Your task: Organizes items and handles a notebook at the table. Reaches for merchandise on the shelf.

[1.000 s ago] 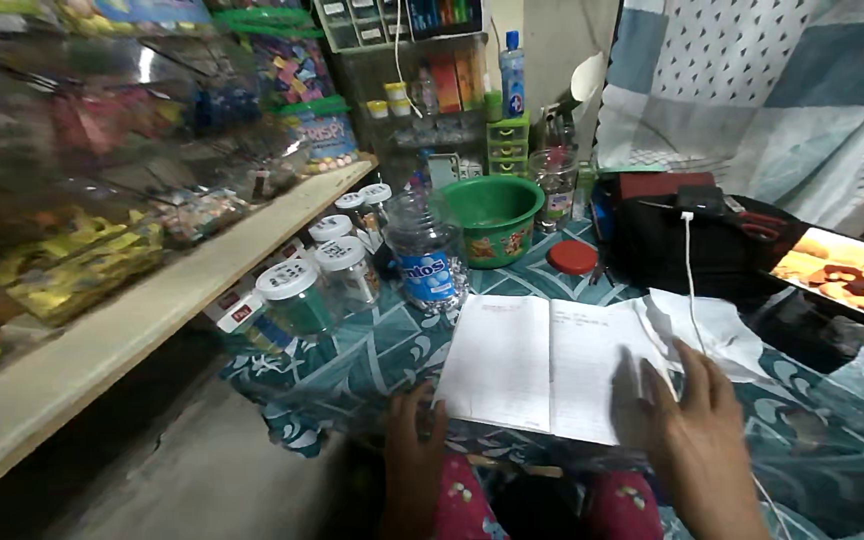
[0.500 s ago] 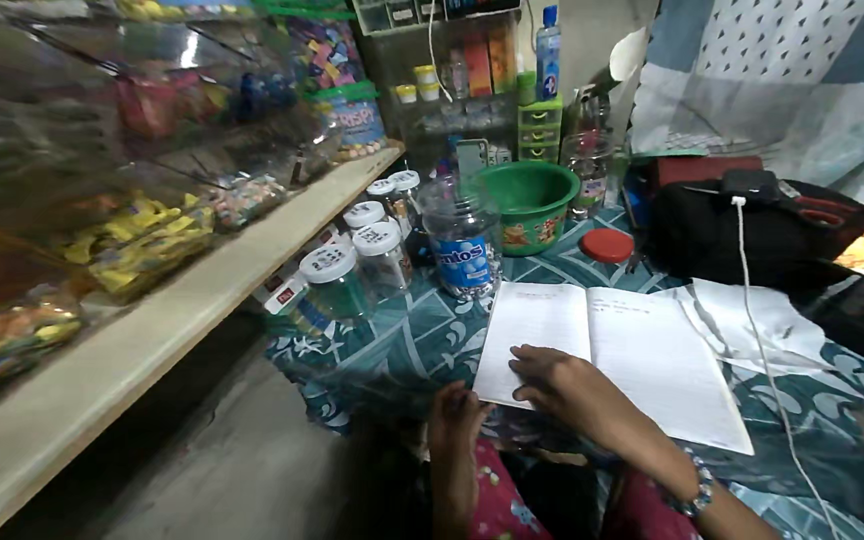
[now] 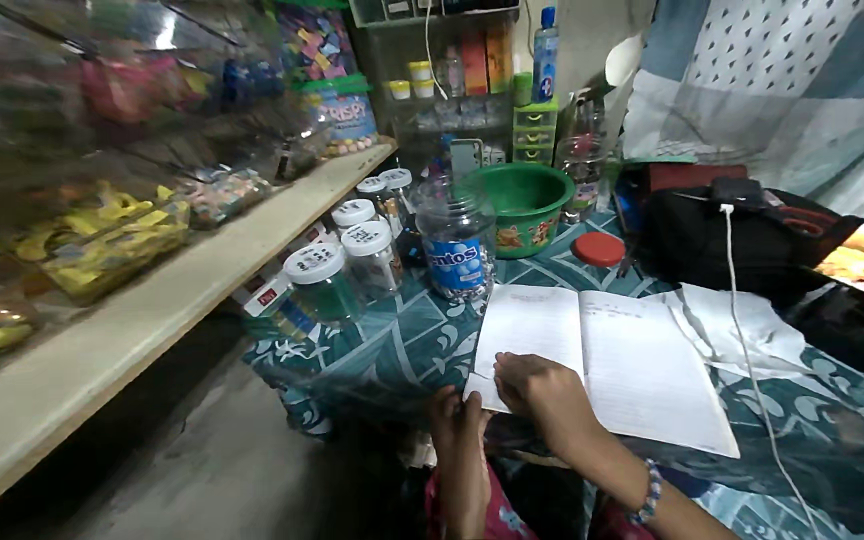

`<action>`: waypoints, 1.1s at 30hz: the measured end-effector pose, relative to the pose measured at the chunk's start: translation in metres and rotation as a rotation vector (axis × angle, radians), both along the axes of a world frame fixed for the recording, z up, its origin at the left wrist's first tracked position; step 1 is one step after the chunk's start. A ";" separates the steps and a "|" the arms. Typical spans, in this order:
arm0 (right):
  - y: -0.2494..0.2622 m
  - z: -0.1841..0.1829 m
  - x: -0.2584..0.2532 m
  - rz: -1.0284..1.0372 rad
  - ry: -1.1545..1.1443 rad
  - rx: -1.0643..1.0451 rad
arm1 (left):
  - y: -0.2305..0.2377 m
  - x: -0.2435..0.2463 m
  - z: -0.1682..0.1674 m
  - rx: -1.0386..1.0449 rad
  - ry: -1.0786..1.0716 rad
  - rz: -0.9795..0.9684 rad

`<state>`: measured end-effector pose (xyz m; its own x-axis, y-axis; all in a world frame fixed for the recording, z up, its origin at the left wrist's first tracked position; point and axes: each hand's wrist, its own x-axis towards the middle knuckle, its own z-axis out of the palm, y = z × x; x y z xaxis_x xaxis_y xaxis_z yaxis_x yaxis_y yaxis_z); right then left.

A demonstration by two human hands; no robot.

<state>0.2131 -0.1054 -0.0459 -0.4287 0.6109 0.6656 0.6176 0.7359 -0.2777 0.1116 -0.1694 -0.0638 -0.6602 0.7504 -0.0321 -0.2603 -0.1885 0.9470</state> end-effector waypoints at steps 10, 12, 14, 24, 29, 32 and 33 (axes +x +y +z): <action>-0.038 0.019 0.113 -0.607 0.615 -0.213 | 0.000 0.000 0.004 -0.025 0.142 0.006; -0.059 0.004 0.145 -0.699 0.490 -0.346 | -0.001 -0.001 0.004 -0.026 0.182 -0.002; -0.079 0.000 0.161 -0.738 0.394 -0.374 | -0.001 0.000 0.000 -0.021 0.222 -0.008; -0.021 0.019 0.105 -0.132 -0.063 -0.002 | -0.022 0.011 -0.007 -0.001 0.503 0.014; 0.022 -0.001 0.117 -0.028 -0.205 -0.446 | -0.036 -0.006 -0.007 -0.001 0.954 0.221; 0.025 -0.003 0.120 0.019 -0.178 -0.399 | -0.030 -0.010 -0.002 0.167 1.405 0.140; 0.026 0.000 0.121 0.031 -0.158 -0.392 | -0.023 -0.008 0.002 0.230 1.522 0.043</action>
